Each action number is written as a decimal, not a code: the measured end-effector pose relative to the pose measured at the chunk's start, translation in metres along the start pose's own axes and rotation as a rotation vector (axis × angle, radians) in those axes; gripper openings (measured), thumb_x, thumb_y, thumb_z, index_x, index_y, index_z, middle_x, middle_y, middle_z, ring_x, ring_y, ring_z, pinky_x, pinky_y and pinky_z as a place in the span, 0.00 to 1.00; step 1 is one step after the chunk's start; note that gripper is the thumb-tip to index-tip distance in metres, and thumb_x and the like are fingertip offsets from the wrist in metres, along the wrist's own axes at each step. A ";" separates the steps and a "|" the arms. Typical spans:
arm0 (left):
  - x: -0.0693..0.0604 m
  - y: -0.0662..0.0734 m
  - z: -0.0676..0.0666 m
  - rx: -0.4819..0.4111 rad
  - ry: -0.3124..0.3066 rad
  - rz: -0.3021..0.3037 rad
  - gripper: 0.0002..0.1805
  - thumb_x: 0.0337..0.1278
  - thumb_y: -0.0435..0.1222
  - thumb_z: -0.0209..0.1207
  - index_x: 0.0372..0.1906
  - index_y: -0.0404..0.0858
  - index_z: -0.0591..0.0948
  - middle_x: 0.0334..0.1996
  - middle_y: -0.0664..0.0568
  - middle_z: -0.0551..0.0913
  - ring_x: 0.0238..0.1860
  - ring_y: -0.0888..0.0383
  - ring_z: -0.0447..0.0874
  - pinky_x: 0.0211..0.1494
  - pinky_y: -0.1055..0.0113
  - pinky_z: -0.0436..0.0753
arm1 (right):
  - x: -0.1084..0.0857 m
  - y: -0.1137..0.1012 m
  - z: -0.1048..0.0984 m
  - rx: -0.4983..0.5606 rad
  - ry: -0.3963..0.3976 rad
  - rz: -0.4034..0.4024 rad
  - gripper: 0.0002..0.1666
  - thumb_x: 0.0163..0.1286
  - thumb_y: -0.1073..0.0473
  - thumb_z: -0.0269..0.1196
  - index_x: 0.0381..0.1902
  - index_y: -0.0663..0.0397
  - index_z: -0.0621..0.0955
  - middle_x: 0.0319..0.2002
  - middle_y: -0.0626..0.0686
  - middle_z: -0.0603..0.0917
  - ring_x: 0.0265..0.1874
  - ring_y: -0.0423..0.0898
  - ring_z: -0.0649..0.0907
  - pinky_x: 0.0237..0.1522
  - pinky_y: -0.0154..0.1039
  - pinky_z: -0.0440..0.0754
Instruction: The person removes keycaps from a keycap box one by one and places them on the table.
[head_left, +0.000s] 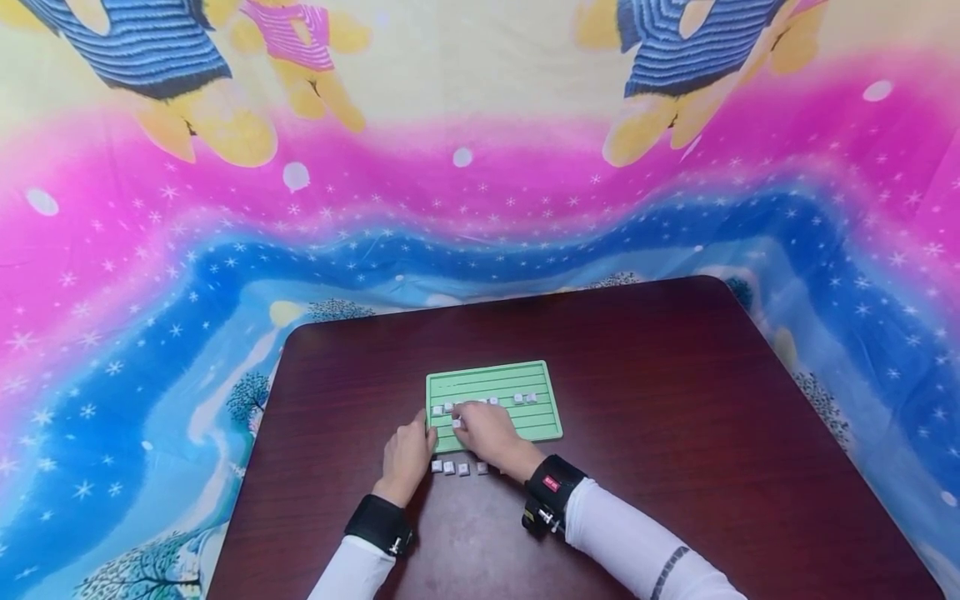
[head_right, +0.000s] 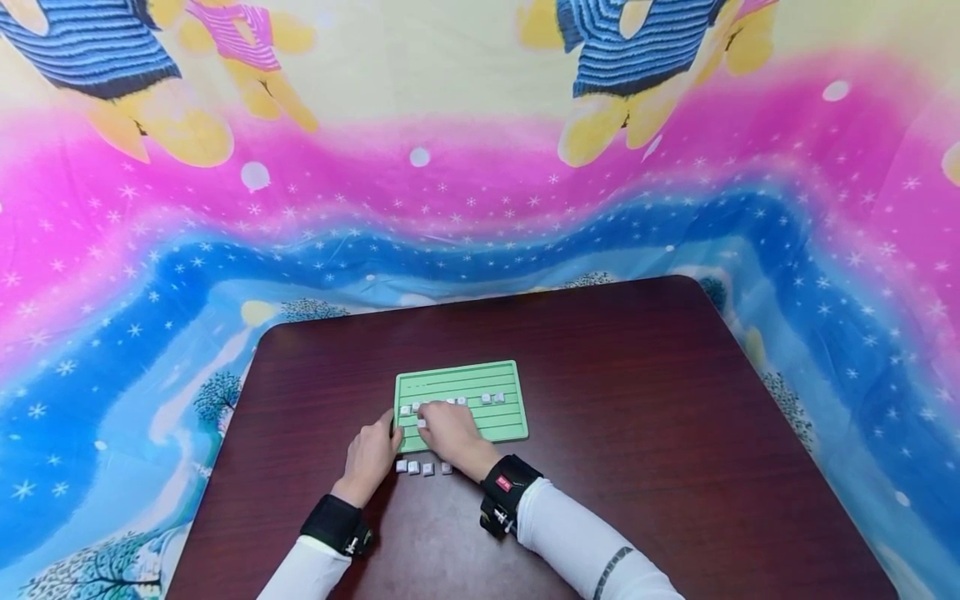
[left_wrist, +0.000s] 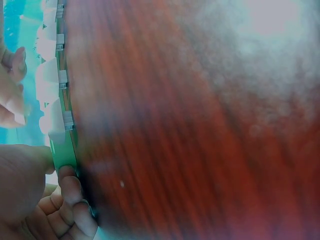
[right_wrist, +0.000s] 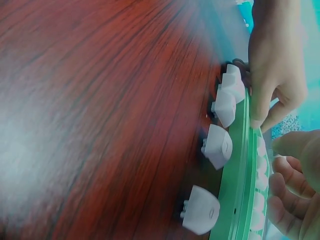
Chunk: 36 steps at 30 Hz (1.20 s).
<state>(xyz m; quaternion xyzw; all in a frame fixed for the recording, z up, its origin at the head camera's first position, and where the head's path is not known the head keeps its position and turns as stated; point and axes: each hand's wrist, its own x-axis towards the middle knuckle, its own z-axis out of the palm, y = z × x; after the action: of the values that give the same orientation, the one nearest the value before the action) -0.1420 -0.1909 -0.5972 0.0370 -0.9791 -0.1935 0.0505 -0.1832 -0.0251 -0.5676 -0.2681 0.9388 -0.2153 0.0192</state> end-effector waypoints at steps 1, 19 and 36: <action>0.000 0.000 0.000 -0.001 0.001 0.001 0.20 0.67 0.38 0.60 0.59 0.32 0.80 0.29 0.37 0.87 0.22 0.46 0.84 0.23 0.54 0.77 | -0.001 0.001 -0.001 0.000 0.003 0.000 0.06 0.64 0.58 0.65 0.38 0.46 0.87 0.17 0.39 0.71 0.19 0.36 0.71 0.19 0.32 0.66; -0.002 0.000 0.000 -0.005 0.005 -0.002 0.20 0.67 0.38 0.60 0.59 0.33 0.80 0.30 0.36 0.88 0.23 0.45 0.85 0.24 0.54 0.78 | -0.022 0.016 -0.015 -0.065 0.069 -0.042 0.05 0.63 0.57 0.66 0.37 0.45 0.86 0.23 0.41 0.80 0.23 0.36 0.77 0.23 0.33 0.71; 0.000 -0.001 0.002 -0.006 -0.001 -0.002 0.21 0.68 0.39 0.59 0.60 0.33 0.80 0.33 0.35 0.88 0.24 0.44 0.85 0.24 0.53 0.78 | -0.038 0.032 -0.020 -0.033 0.105 0.002 0.03 0.62 0.58 0.66 0.30 0.41 0.84 0.19 0.37 0.71 0.19 0.33 0.69 0.19 0.32 0.65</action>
<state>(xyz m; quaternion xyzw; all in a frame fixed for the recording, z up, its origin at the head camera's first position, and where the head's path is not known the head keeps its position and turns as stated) -0.1418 -0.1915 -0.5993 0.0378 -0.9785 -0.1966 0.0500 -0.1693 0.0271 -0.5662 -0.2558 0.9422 -0.2135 -0.0345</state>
